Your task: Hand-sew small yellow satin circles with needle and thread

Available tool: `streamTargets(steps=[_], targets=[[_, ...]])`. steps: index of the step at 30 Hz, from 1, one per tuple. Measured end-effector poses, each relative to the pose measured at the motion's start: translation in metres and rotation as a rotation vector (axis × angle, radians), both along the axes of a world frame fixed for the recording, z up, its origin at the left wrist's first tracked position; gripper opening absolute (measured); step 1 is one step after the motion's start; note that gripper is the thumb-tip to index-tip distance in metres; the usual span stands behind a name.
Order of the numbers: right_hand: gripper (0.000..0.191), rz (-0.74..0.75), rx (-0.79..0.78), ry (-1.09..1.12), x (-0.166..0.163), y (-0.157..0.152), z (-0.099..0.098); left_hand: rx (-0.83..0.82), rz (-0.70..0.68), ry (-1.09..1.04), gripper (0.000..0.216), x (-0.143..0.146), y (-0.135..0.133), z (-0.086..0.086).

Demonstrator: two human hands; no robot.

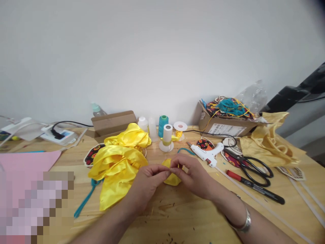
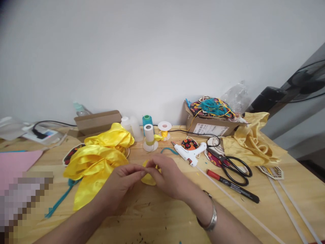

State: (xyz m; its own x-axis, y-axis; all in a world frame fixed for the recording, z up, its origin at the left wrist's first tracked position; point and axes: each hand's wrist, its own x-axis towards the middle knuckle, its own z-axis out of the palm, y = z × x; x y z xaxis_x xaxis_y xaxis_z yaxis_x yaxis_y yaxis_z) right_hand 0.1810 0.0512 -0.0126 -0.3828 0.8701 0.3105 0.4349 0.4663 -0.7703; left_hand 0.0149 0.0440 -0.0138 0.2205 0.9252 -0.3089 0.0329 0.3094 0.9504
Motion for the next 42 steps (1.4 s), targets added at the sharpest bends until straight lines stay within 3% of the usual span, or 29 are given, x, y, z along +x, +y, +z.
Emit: streamTargets(steps=[5, 10, 23, 26, 30, 33, 42], targets=[[0.01, -0.051, -0.167, 0.065, 0.0, 0.002, -0.004, 0.015, -0.02, -0.024, 0.013, 0.001, 0.0, 0.001], [0.015, -0.111, -0.315, 0.225, -0.002, 0.008, -0.01, -0.056, 0.044, -0.037, 0.011, 0.001, -0.001, -0.002], [0.007, -0.189, -0.382, 0.252, -0.001, 0.012, -0.014, -0.208, 0.192, -0.296, 0.018, -0.002, 0.005, -0.01], [0.006, -0.186, -0.245, 0.214, -0.002, 0.008, -0.011, -0.25, 0.21, -0.357, 0.019, -0.003, 0.006, -0.011], [0.007, -0.128, 0.144, 0.104, -0.002, 0.004, -0.011, -0.26, 0.179, -0.39, 0.02, -0.003, 0.007, -0.011], [0.008, -0.086, 0.341, 0.05, -0.002, 0.003, -0.013, -0.259, 0.175, -0.382, 0.02, -0.002, 0.006, -0.01], [0.012, -0.023, 0.501, -0.127, 0.001, 0.002, -0.012, -0.232, 0.189, -0.353, 0.022, -0.002, 0.005, -0.01]])
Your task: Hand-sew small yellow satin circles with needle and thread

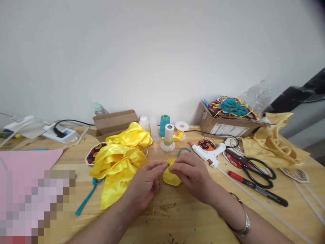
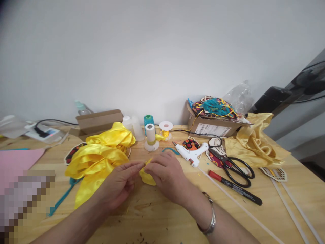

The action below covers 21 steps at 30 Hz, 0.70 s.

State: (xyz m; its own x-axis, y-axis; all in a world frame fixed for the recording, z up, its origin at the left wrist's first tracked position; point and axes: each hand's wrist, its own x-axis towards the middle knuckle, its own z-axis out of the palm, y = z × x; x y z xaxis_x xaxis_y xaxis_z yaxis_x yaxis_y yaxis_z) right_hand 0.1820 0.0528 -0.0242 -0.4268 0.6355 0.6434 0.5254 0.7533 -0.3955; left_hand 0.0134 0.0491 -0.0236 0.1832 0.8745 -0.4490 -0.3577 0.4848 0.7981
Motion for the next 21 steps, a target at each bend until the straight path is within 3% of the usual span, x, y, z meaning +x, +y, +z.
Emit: streamTargets(steps=[5, 9, 14, 21], targets=[[0.011, 0.006, -0.013, -0.002, 0.0, 0.0, 0.001, 0.023, -0.001, 0.051, 0.021, 0.0, 0.0, -0.001], [0.009, 0.017, -0.114, 0.102, -0.002, -0.002, 0.003, 0.141, -0.054, 0.179, 0.015, 0.001, -0.003, 0.001], [0.006, 0.076, -0.334, 0.242, -0.003, -0.003, 0.007, 0.259, -0.162, 0.301, 0.013, 0.001, -0.005, 0.007], [0.009, -0.001, -0.752, 0.333, -0.004, 0.003, 0.007, 0.292, -0.199, 0.412, 0.015, 0.001, -0.005, 0.011]])
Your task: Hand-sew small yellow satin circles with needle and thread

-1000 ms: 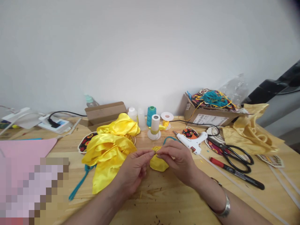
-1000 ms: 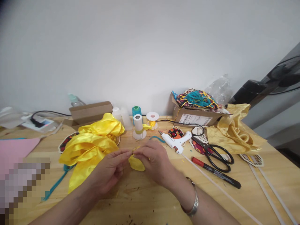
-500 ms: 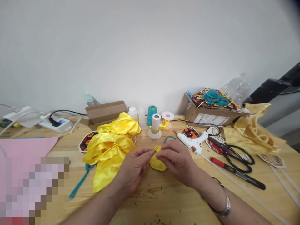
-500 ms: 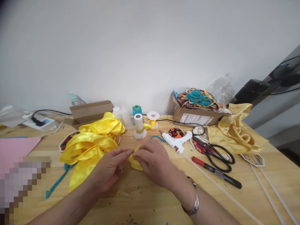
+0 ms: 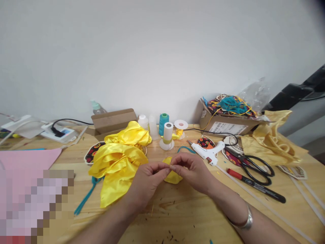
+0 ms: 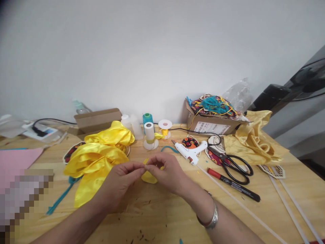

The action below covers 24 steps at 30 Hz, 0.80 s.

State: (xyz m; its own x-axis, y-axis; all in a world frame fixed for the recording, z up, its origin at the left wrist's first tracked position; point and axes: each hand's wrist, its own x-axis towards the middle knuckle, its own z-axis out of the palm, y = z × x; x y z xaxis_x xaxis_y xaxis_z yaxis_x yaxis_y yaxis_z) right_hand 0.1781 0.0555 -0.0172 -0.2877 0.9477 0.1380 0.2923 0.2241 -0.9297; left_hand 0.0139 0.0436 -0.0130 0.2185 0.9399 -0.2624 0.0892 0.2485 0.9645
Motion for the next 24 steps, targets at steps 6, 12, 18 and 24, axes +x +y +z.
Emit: streamTargets(steps=[6, 12, 18, 24], targets=[[0.011, -0.048, -0.229, 0.158, 0.0, 0.0033, -0.0004, 0.028, 0.028, 0.018, 0.014, 0.0008, -0.001, 0.0021], [0.02, -0.079, -0.269, 0.246, -0.0006, 0.0039, -0.0046, 0.04, 0.045, 0.009, 0.013, 0.0012, -0.0011, 0.0019], [0.016, -0.133, -0.124, 0.187, -0.0022, 0.0013, -0.0062, 0.029, 0.078, -0.024, 0.012, 0.0018, -0.0014, 0.0014], [0.008, -0.167, 0.227, 0.003, -0.0029, -0.0032, -0.0056, 0.033, 0.087, -0.042, 0.013, 0.0013, -0.0008, -0.0006]])
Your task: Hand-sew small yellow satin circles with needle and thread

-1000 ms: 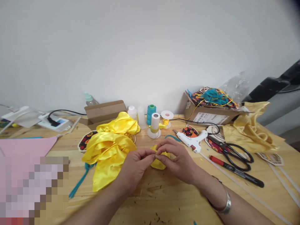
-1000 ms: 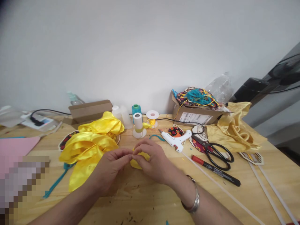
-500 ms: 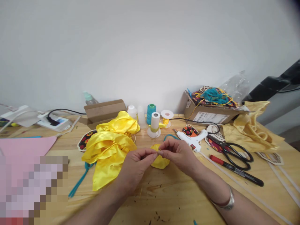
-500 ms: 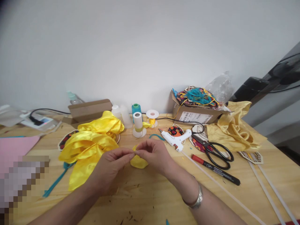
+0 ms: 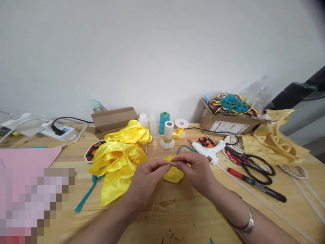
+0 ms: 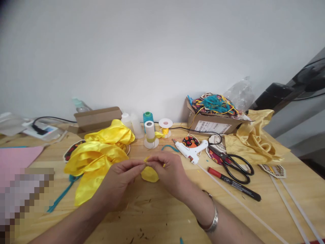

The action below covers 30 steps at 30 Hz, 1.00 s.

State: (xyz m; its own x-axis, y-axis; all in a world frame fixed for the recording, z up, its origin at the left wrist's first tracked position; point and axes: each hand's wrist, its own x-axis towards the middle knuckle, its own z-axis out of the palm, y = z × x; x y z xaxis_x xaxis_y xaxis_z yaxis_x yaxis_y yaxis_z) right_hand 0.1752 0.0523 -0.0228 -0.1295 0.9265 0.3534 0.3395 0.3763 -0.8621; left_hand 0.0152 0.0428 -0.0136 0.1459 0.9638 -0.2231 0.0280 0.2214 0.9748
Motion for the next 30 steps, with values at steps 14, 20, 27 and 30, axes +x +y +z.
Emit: streamTargets(steps=[14, 20, 27, 30], targets=[[0.024, 0.046, 0.598, -0.77, 0.004, -0.01, 0.0, 0.058, 0.032, 0.126, 0.013, 0.0, 0.001, -0.002], [0.026, 0.078, 0.693, -0.923, 0.001, -0.012, 0.008, 0.103, 0.044, 0.242, 0.014, 0.001, 0.001, -0.002], [0.023, 0.097, 0.566, -0.871, 0.001, -0.009, -0.003, 0.109, 0.1, 0.265, 0.011, 0.002, 0.0, -0.004], [0.019, 0.081, 0.415, -0.716, 0.001, -0.007, -0.008, 0.139, 0.082, 0.296, 0.012, 0.001, 0.0, -0.005]])
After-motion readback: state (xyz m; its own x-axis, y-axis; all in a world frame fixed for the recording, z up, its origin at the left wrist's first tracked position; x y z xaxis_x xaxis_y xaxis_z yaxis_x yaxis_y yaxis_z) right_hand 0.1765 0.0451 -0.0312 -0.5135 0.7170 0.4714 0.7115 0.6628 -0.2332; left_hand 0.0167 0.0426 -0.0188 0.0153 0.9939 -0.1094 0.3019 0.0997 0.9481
